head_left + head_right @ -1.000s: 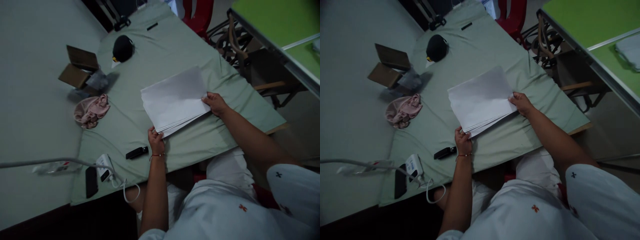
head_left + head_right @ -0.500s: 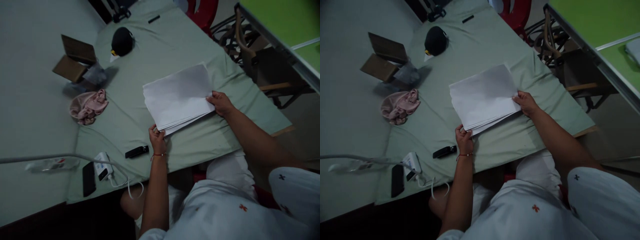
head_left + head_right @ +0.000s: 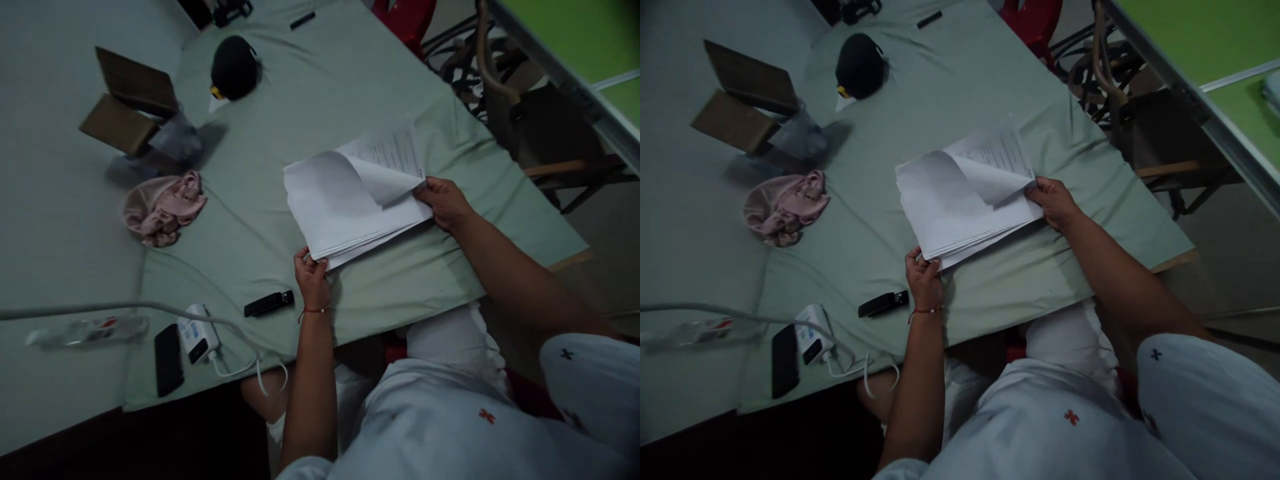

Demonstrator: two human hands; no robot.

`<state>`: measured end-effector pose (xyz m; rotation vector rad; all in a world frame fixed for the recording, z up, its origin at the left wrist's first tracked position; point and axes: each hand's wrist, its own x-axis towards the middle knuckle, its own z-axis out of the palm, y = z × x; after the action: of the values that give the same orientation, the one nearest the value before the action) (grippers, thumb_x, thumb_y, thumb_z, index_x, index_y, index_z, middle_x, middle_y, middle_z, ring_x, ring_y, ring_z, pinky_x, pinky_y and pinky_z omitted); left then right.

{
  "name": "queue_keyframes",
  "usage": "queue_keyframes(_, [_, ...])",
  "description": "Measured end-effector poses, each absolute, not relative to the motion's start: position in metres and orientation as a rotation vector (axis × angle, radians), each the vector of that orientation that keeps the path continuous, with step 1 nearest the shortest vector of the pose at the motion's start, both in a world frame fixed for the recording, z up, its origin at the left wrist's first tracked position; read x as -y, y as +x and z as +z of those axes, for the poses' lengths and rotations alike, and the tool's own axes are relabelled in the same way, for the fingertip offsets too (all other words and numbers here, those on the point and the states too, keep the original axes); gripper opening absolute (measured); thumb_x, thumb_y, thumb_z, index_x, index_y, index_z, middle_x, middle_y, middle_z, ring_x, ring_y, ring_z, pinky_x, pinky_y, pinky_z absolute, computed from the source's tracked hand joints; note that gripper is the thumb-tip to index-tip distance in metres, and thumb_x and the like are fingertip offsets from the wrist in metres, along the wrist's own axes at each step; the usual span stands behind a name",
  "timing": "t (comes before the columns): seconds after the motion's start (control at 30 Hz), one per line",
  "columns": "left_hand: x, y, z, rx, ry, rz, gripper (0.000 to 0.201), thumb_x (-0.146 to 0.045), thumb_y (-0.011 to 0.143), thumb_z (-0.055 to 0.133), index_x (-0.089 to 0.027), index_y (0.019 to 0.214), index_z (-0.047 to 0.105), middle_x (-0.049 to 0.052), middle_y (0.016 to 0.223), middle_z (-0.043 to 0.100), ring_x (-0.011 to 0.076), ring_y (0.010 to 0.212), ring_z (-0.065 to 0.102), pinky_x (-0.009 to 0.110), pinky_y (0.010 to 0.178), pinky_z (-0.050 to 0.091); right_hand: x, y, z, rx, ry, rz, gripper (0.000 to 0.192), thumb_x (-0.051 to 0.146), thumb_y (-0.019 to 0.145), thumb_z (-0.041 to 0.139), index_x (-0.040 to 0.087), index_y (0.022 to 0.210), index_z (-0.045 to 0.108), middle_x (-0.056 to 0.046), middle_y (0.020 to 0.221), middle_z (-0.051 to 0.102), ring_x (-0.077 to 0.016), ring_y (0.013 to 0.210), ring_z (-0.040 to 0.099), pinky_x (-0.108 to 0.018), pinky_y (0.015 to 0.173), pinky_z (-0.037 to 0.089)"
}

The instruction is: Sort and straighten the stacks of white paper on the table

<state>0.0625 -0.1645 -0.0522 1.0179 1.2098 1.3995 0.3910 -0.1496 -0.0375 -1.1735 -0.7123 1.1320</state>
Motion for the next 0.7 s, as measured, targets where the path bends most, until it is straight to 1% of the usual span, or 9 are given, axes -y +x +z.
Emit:
queue_keyframes(0.13, [0.1633, 0.0629, -0.0532, -1.221, 1.024, 1.428, 0.054, -0.025, 0.063, 0.084, -0.025, 0.110, 0.056, -0.002, 0.085, 0.065, 0.0135, 0.077, 0.062, 0.024, 0.071, 0.048, 0.1513, 0.3912, -0.0352, 0.710, -1.165, 1.161, 0.017, 0.025, 0.073, 0.082, 0.021, 0.076, 0.066, 0.001, 0.071, 0.067, -0.0151, 0.069, 0.062, -0.028, 0.066, 0.051])
queue_keyframes(0.27, [0.1631, 0.0630, -0.0543, -1.273, 1.063, 1.472, 0.049, -0.032, 0.072, 0.083, -0.025, 0.112, 0.055, -0.002, 0.086, 0.062, 0.0126, 0.078, 0.061, 0.023, 0.072, 0.045, 0.1525, 0.3927, -0.0341, 0.690, -1.148, 1.202, 0.014, 0.021, 0.070, 0.079, 0.020, 0.077, 0.067, 0.002, 0.069, 0.066, -0.0124, 0.062, 0.058, -0.026, 0.061, 0.048])
queue_keyframes(0.4, [0.1632, 0.0605, -0.0561, -1.272, 1.078, 1.501, 0.065, -0.035, 0.073, 0.086, -0.029, 0.127, 0.051, -0.003, 0.091, 0.058, 0.0110, 0.080, 0.060, 0.022, 0.075, 0.045, 0.1518, 0.3949, -0.0349, 0.715, -1.185, 1.208, 0.018, 0.025, 0.067, 0.081, 0.020, 0.080, 0.069, 0.002, 0.070, 0.066, -0.0125, 0.061, 0.058, -0.026, 0.059, 0.046])
queue_keyframes(0.47, [0.1622, 0.0592, -0.0572, -1.246, 1.032, 1.503, 0.071, -0.033, 0.070, 0.088, -0.031, 0.129, 0.048, -0.004, 0.091, 0.058, 0.0103, 0.078, 0.060, 0.021, 0.073, 0.044, 0.1509, 0.3955, -0.0357, 0.736, -1.198, 1.204, 0.021, 0.029, 0.067, 0.082, 0.020, 0.081, 0.069, 0.002, 0.068, 0.065, -0.0136, 0.063, 0.059, -0.027, 0.060, 0.046])
queue_keyframes(0.53, [0.1603, 0.0587, -0.0583, -1.228, 1.001, 1.543, 0.070, -0.027, 0.063, 0.090, -0.030, 0.121, 0.051, -0.005, 0.090, 0.058, 0.0098, 0.077, 0.060, 0.020, 0.072, 0.044, 0.1501, 0.3954, -0.0367, 0.740, -1.192, 1.206, 0.023, 0.032, 0.066, 0.083, 0.021, 0.080, 0.068, 0.002, 0.066, 0.064, -0.0148, 0.063, 0.060, -0.027, 0.060, 0.047])
queue_keyframes(0.6, [0.1581, 0.0588, -0.0597, -1.228, 1.015, 1.600, 0.059, -0.021, 0.058, 0.091, -0.026, 0.105, 0.055, -0.005, 0.088, 0.060, 0.0094, 0.079, 0.059, 0.020, 0.074, 0.044, 0.1495, 0.3950, -0.0378, 0.732, -1.168, 1.210, 0.026, 0.034, 0.063, 0.085, 0.022, 0.079, 0.068, 0.002, 0.066, 0.065, -0.0153, 0.062, 0.059, -0.027, 0.058, 0.047])
queue_keyframes(0.7, [0.1557, 0.0591, -0.0621, -1.258, 1.061, 1.589, 0.040, -0.024, 0.060, 0.090, -0.020, 0.086, 0.060, -0.004, 0.082, 0.062, 0.0094, 0.077, 0.057, 0.020, 0.076, 0.045, 0.1494, 0.3944, -0.0392, 0.725, -1.118, 1.218, 0.030, 0.036, 0.059, 0.088, 0.022, 0.075, 0.067, 0.002, 0.066, 0.067, -0.0145, 0.062, 0.058, -0.026, 0.057, 0.046])
